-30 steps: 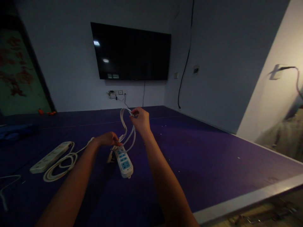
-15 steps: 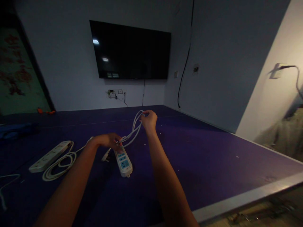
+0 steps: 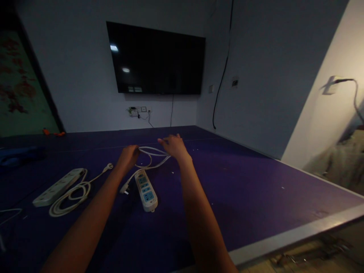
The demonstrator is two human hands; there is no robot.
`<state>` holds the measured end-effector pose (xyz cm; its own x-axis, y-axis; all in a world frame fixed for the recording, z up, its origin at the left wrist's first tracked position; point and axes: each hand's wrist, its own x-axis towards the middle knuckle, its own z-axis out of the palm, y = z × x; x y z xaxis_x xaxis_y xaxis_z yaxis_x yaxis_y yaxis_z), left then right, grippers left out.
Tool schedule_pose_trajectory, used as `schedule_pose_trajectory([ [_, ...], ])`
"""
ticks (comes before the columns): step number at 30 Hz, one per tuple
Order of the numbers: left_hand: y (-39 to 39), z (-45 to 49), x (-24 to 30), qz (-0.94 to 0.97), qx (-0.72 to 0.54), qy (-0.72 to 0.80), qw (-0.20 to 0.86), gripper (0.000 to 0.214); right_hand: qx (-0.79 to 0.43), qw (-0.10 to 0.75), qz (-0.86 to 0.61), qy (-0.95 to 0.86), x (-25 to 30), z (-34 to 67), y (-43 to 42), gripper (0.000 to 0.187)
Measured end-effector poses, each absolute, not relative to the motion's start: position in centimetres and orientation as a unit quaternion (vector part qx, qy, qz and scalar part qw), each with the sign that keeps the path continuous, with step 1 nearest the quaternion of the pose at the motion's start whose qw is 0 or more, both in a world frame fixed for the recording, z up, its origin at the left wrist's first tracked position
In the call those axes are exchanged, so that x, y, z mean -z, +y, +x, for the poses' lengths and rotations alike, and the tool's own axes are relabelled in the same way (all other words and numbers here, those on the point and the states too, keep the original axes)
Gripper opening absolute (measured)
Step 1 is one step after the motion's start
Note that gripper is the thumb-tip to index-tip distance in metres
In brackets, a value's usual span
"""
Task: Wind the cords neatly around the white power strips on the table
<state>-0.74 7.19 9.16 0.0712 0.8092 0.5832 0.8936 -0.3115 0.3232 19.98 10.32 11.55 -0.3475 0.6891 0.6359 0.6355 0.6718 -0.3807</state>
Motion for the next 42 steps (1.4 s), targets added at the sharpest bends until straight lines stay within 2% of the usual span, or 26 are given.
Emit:
schedule_pose_trajectory([
  [4, 7.0, 0.1, -9.1, -0.745, 0.371, -0.549, 0.083, 0.027, -0.157, 0.301, -0.325, -0.883, -12.6, 18.1, 8.3, 0.024],
  [7, 7.3, 0.4, -8.8, -0.767, 0.403, -0.49, 0.098, 0.028, -0.255, 0.206, -0.307, -0.893, -12.5, 17.2, 7.9, 0.012],
  [9, 7.6, 0.4, -8.6, -0.764, 0.431, -0.467, 0.109, 0.03, -0.307, 0.194, -0.319, -0.875, -12.1, 16.8, 8.3, 0.02],
  [12, 7.4, 0.4, -8.8, -0.747, 0.433, -0.491, 0.118, 0.043, -0.368, 0.28, -0.372, -0.805, -11.5, 16.9, 9.4, 0.023],
  [14, 7.0, 0.2, -9.2, -0.741, 0.4, -0.527, 0.118, 0.057, -0.405, 0.387, -0.405, -0.722, -11.4, 17.4, 10.2, 0.015],
  [17, 6.3, -0.6, -9.6, -0.731, 0.255, -0.628, 0.074, 0.069, -0.419, 0.567, -0.401, -0.585, -11.6, 19.3, 11.3, 0.009],
  [20, 6.2, -1.8, -9.3, -0.715, 0.095, -0.693, -0.005, 0.064, -0.395, 0.709, -0.384, -0.441, -11.6, 22.5, 12.3, 0.009],
  [24, 6.7, -3.0, -8.0, -0.701, 0.01, -0.71, -0.064, 0.051, -0.339, 0.771, -0.459, -0.285, -10.4, 27.4, 13.5, 0.008],
  [30, 7.4, -3.3, -6.5, -0.696, -0.041, -0.708, -0.115, 0.036, -0.279, 0.76, -0.552, -0.197, -7.2, 31.1, 14.7, 0.015],
  [34, 7.8, -3.3, -6.0, -0.697, -0.062, -0.701, -0.139, 0.018, -0.218, 0.735, -0.621, -0.165, -6.0, 31.2, 14.8, 0.022],
  [37, 7.8, -3.3, -5.8, -0.698, -0.056, -0.7, -0.141, 0.014, -0.146, 0.709, -0.677, -0.136, -5.8, 30.8, 14.2, 0.052],
  [39, 7.7, -3.3, -5.9, -0.701, -0.036, -0.7, -0.133, 0.016, -0.046, 0.679, -0.719, -0.14, -6.1, 30.4, 13.4, 0.073],
  [40, 7.7, -3.4, -6.1, -0.703, -0.021, -0.699, -0.128, 0.016, 0.016, 0.663, -0.733, -0.152, -6.4, 30.2, 13.0, 0.077],
  [42, 7.5, -3.4, -6.7, -0.71, 0.018, -0.695, -0.116, 0.018, 0.122, 0.643, -0.732, -0.192, -7.4, 29.9, 12.3, 0.074],
])
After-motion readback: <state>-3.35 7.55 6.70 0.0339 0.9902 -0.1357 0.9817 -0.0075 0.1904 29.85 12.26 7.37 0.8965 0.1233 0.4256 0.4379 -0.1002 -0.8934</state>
